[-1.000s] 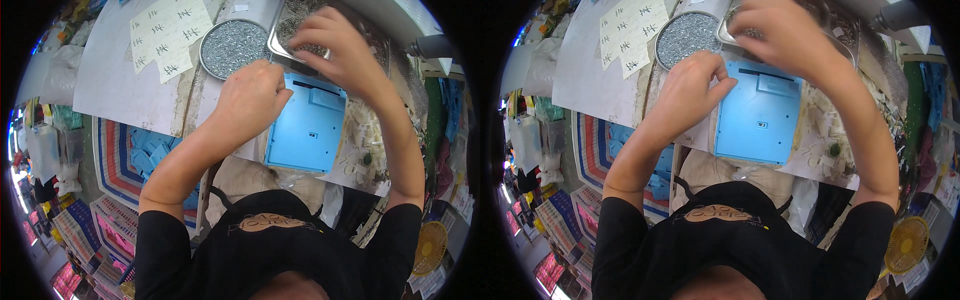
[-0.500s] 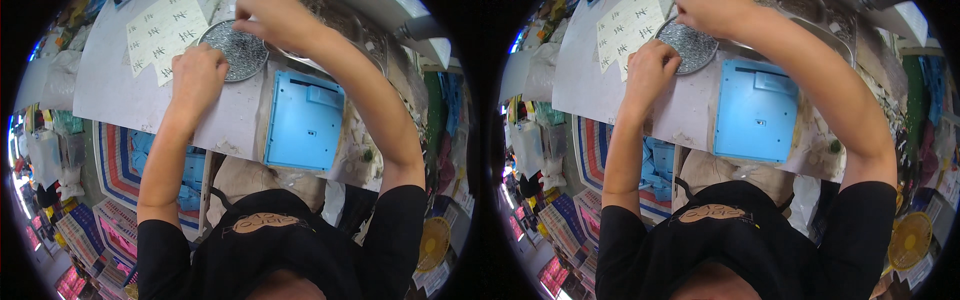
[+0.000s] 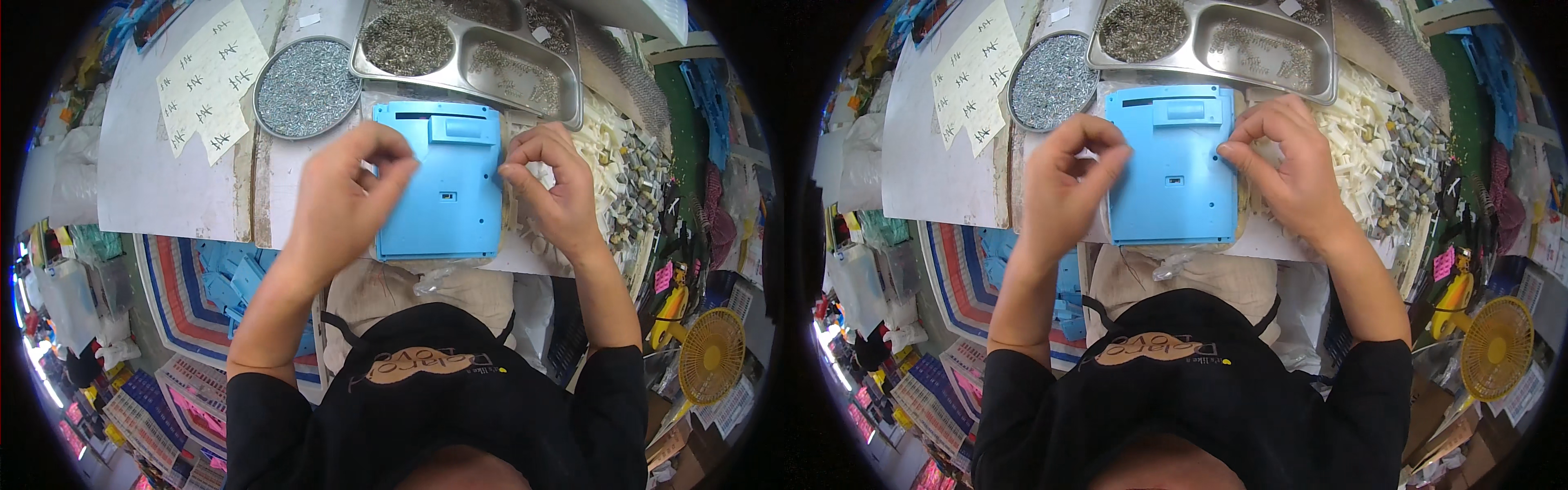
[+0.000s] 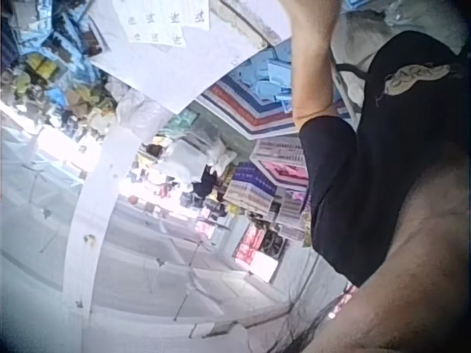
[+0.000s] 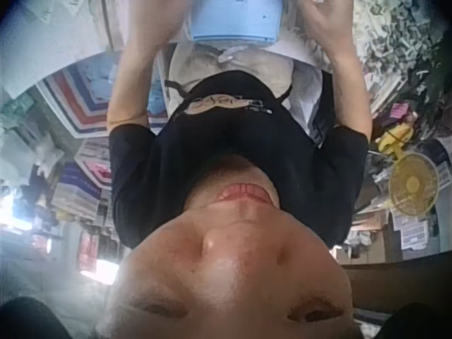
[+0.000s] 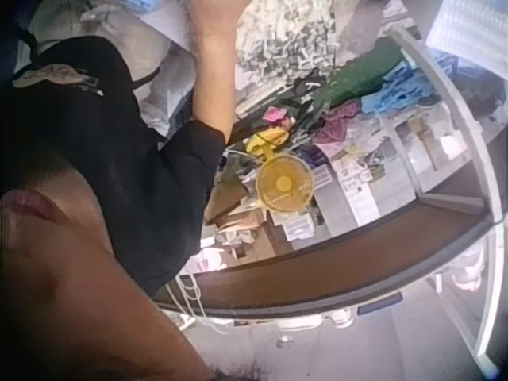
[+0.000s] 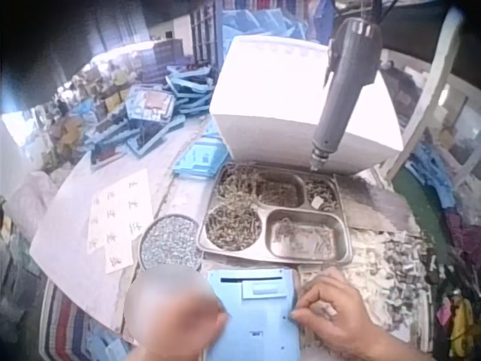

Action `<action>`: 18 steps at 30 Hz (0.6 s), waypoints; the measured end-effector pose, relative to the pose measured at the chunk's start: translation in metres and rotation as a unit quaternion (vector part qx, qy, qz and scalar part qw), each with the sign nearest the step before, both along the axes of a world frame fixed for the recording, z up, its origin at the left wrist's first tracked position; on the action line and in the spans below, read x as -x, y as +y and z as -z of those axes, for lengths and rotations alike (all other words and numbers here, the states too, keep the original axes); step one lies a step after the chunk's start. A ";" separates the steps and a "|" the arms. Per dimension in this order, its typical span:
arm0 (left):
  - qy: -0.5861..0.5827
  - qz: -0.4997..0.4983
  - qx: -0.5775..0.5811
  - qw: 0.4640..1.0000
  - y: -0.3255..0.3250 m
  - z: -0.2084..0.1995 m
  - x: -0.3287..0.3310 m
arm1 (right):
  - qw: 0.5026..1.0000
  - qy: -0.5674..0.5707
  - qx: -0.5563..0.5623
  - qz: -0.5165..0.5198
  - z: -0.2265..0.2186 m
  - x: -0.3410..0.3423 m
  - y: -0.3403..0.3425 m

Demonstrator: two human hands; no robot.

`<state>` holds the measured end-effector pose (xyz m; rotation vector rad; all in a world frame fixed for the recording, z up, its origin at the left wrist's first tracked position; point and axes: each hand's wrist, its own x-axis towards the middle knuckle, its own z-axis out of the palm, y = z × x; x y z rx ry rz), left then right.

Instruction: Assembling a blue electronic device, including soldering wires to a circuit board and speaker, and driving screws into the plastic casing.

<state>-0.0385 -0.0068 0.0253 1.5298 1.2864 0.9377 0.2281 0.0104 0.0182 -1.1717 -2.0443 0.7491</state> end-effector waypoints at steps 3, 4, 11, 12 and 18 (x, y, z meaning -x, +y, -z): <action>-0.073 0.039 0.054 0.995 -0.014 -0.004 -0.018 | 0.936 0.240 0.255 0.044 -0.008 0.008 -0.013; -0.077 0.054 0.071 0.993 -0.016 -0.009 -0.023 | 0.918 0.274 0.285 0.035 -0.008 0.008 -0.013; -0.276 0.044 0.228 0.933 -0.013 -0.018 -0.040 | 0.857 0.405 0.317 -0.021 -0.006 0.028 -0.018; -0.313 0.042 0.241 0.918 -0.014 -0.017 -0.040 | 0.861 0.413 0.297 -0.026 -0.006 0.033 -0.019; -0.398 0.041 0.271 0.876 -0.018 -0.013 -0.028 | 0.869 0.433 0.234 -0.052 -0.004 0.053 -0.020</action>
